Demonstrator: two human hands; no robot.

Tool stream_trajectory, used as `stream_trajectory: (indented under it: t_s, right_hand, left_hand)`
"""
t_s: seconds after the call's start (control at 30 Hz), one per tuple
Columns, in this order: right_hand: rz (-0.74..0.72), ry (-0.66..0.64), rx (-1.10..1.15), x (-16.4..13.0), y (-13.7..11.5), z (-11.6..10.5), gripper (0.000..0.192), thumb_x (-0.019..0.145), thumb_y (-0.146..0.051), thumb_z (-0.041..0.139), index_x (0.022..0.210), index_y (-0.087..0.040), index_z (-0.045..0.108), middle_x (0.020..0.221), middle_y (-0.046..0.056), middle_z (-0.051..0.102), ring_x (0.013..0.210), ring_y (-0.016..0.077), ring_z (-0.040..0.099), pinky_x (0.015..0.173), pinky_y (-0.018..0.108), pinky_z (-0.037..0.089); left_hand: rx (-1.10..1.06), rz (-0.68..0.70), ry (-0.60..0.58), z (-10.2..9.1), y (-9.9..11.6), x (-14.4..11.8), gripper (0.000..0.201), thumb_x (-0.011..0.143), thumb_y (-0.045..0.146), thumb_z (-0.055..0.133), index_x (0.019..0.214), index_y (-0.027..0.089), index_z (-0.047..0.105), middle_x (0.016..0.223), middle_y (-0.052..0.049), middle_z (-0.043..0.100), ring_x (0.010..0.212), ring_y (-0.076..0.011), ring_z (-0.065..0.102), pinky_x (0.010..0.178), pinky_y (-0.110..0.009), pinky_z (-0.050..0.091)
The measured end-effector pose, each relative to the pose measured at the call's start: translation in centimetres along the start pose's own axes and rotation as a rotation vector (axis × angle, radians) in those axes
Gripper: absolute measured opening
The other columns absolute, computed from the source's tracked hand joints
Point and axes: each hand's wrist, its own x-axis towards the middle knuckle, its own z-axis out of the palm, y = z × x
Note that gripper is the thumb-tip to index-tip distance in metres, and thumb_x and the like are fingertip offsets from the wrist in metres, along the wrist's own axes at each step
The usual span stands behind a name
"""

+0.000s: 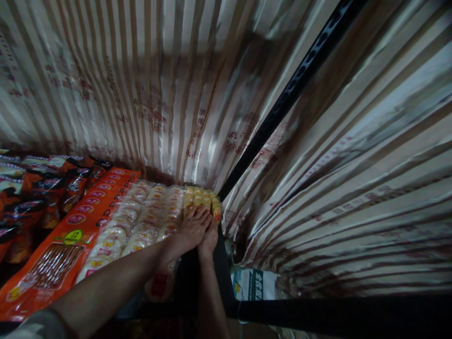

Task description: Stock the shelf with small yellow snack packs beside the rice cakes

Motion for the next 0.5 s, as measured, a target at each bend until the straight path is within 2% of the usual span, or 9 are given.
stream_trajectory:
  t_s: [0.13,0.27,0.33,0.43,0.5]
  right_hand:
    - [-0.016,0.021,0.069,-0.2,-1.0,-0.7,0.033,0.086,-0.028,0.040,0.105,-0.012,0.062,0.112,0.017,0.066,0.103,0.0235,0.062,0.089,0.037,0.048]
    - [-0.016,0.026,0.082,-0.3,-2.4,-1.6,0.026,0.085,-0.028,0.041,0.089,-0.017,0.064,0.101,0.013,0.068,0.095,0.0210,0.062,0.083,0.033,0.049]
    - [-0.007,0.108,0.048,-0.2,-3.1,-2.1,0.026,0.085,-0.026,0.041,0.087,-0.016,0.065,0.100,0.013,0.066,0.098,0.0222,0.060,0.087,0.035,0.048]
    - [0.004,0.251,-0.012,0.1,-3.3,-2.4,0.032,0.082,-0.019,0.040,0.101,-0.013,0.065,0.115,0.018,0.059,0.112,0.0252,0.054,0.097,0.040,0.043]
    - [-0.020,0.254,-0.029,0.2,-2.8,-2.1,0.044,0.080,-0.014,0.037,0.117,-0.009,0.060,0.128,0.020,0.054,0.122,0.0264,0.048,0.101,0.043,0.040]
  left_hand:
    - [0.010,-0.044,-0.124,-1.4,-0.4,0.1,0.042,0.095,0.017,0.033,0.135,0.013,0.048,0.144,-0.012,0.046,0.140,-0.0205,0.031,0.116,-0.049,0.021]
    - [0.046,-0.008,-0.112,-1.6,-0.7,0.1,0.042,0.094,0.015,0.032,0.132,0.010,0.051,0.140,-0.014,0.051,0.138,-0.0234,0.034,0.115,-0.052,0.021]
    - [0.062,-0.009,-0.105,-1.4,-0.7,0.1,0.042,0.093,0.013,0.033,0.131,0.009,0.052,0.138,-0.015,0.052,0.137,-0.0247,0.036,0.115,-0.053,0.022]
    - [0.085,-0.020,-0.102,-1.4,-0.7,0.0,0.044,0.093,0.013,0.032,0.131,0.006,0.052,0.137,-0.016,0.053,0.137,-0.0244,0.036,0.116,-0.051,0.020]
    - [0.092,-0.017,-0.108,-1.4,-0.8,0.0,0.044,0.093,0.013,0.031,0.131,0.005,0.052,0.138,-0.016,0.052,0.137,-0.0235,0.036,0.117,-0.049,0.020]
